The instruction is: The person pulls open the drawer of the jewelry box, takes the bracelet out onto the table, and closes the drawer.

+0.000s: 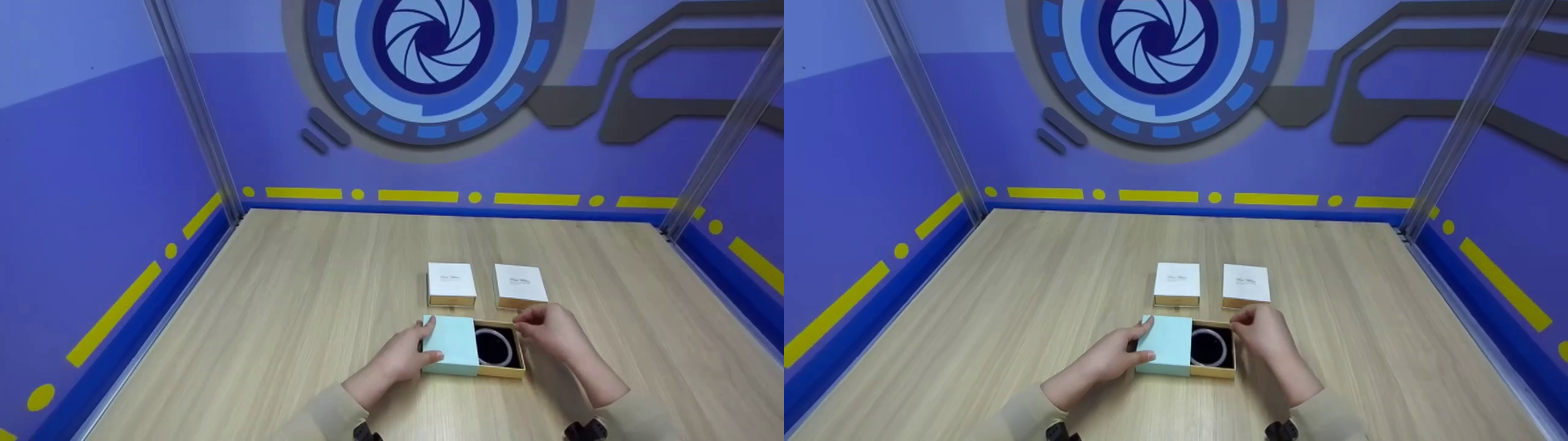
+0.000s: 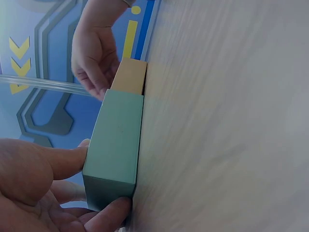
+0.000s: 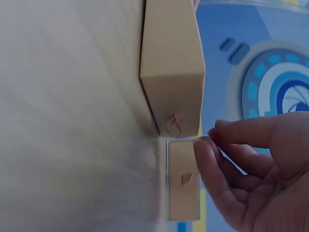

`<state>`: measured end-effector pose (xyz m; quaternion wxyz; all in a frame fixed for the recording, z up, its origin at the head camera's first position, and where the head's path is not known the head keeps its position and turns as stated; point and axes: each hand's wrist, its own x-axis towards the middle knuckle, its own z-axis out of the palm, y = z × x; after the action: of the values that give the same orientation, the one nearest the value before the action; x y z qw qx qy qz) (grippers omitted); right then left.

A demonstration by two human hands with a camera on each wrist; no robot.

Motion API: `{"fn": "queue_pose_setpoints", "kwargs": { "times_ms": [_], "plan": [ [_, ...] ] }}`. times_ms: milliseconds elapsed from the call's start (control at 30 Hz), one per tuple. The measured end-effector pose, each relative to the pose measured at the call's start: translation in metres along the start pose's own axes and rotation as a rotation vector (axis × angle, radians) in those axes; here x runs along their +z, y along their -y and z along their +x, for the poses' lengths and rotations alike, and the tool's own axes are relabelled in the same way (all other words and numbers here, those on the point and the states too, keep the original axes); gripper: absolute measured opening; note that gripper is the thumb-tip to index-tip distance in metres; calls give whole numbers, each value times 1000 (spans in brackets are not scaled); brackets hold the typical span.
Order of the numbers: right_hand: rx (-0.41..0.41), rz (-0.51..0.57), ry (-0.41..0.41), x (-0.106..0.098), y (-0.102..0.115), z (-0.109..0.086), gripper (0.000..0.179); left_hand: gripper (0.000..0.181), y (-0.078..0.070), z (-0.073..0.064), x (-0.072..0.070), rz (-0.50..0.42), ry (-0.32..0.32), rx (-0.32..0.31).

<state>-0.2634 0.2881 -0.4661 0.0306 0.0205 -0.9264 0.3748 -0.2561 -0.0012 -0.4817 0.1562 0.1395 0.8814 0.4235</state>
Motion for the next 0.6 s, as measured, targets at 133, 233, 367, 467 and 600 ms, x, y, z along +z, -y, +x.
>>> {"fn": "queue_pose_setpoints", "kwargs": {
  "times_ms": [133,233,367,467,600],
  "plan": [
    [-89,-108,-53,11,14,1,4,74,0,0,0,5,-4,12],
    [-146,-192,-53,19,22,2,6,73,1,0,1,6,-7,20],
    [-211,-296,-40,29,31,2,6,74,1,0,1,8,-7,20],
    [-248,-367,-32,33,36,3,8,74,1,0,0,8,-5,14],
    [-278,-471,-27,36,40,4,12,74,1,1,0,9,-3,10]
  ]
}}
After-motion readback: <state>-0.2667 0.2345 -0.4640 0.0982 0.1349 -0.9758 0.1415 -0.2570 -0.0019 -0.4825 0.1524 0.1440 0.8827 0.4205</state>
